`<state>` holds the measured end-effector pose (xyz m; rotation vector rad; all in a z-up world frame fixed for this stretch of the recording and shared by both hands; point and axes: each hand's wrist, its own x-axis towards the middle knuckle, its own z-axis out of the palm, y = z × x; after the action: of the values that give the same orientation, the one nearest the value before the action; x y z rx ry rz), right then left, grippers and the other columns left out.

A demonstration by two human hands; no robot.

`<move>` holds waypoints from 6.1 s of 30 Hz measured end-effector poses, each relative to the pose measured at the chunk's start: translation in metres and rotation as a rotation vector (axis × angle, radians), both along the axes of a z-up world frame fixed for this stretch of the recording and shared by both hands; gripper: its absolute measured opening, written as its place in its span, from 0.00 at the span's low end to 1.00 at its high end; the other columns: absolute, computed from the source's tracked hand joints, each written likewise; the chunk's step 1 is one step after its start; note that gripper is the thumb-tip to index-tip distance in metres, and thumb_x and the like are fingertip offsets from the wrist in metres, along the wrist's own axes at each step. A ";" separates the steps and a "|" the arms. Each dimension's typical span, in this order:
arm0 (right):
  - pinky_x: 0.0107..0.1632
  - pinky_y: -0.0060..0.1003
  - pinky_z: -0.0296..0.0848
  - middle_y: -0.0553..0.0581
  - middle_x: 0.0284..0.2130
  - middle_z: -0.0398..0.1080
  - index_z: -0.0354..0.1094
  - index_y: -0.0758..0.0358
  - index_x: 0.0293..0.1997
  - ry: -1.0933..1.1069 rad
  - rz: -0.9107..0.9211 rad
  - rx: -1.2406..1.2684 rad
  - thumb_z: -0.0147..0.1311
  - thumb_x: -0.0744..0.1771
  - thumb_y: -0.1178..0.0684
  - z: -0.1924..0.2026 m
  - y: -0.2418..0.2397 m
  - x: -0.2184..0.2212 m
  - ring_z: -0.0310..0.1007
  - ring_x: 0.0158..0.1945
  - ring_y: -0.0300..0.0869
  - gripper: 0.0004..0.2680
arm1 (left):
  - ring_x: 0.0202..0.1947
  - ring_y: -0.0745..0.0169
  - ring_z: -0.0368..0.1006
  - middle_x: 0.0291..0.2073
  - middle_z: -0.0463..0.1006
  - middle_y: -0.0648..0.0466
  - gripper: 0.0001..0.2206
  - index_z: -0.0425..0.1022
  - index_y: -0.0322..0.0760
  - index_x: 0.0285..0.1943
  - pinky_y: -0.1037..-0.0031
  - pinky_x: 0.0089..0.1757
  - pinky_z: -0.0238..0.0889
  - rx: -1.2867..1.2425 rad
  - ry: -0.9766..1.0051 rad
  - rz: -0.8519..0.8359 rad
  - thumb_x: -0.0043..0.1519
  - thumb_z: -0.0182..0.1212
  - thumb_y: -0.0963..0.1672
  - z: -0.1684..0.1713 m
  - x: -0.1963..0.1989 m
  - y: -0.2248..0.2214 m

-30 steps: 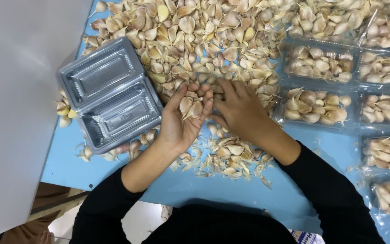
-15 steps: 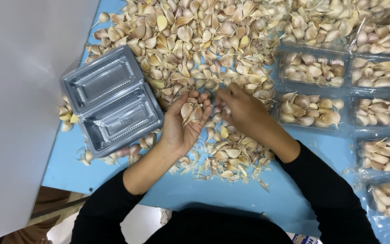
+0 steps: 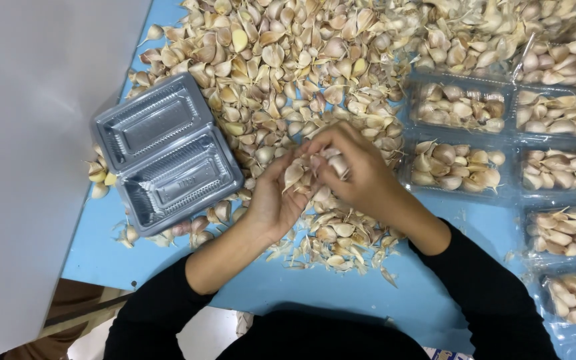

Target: The person sorts garlic cloves on a table and places them into clear plastic containers by hand.

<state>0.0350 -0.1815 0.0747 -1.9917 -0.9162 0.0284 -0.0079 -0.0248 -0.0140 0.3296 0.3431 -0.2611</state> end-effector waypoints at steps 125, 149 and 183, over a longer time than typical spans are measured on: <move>0.40 0.51 0.72 0.62 0.28 0.72 0.73 0.64 0.43 -0.078 -0.688 -0.316 0.57 0.73 0.57 -0.035 -0.143 0.011 0.75 0.35 0.60 0.04 | 0.44 0.48 0.81 0.44 0.78 0.45 0.12 0.71 0.38 0.53 0.63 0.38 0.81 0.091 -0.087 -0.341 0.68 0.54 0.48 -0.015 0.003 -0.067; 0.51 0.43 0.63 0.58 0.48 0.68 0.68 0.60 0.63 -0.397 -0.151 -0.288 0.54 0.71 0.55 -0.001 -0.078 -0.050 0.65 0.49 0.49 0.12 | 0.45 0.52 0.77 0.49 0.77 0.41 0.12 0.70 0.33 0.57 0.66 0.45 0.72 -0.012 -0.221 -0.134 0.70 0.51 0.45 0.016 -0.006 -0.053; 0.58 0.36 0.77 0.62 0.52 0.68 0.63 0.69 0.61 -0.077 -0.160 -0.059 0.57 0.69 0.64 0.001 -0.086 -0.049 0.75 0.51 0.45 0.14 | 0.21 0.66 0.70 0.33 0.72 0.53 0.14 0.71 0.39 0.38 0.86 0.15 0.47 0.490 -0.254 -0.255 0.66 0.56 0.52 0.031 -0.014 -0.056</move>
<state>-0.0140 -0.2670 0.0755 -2.1277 -0.8099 -0.1133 -0.0218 -0.0810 0.0174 0.8847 0.1079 -0.3805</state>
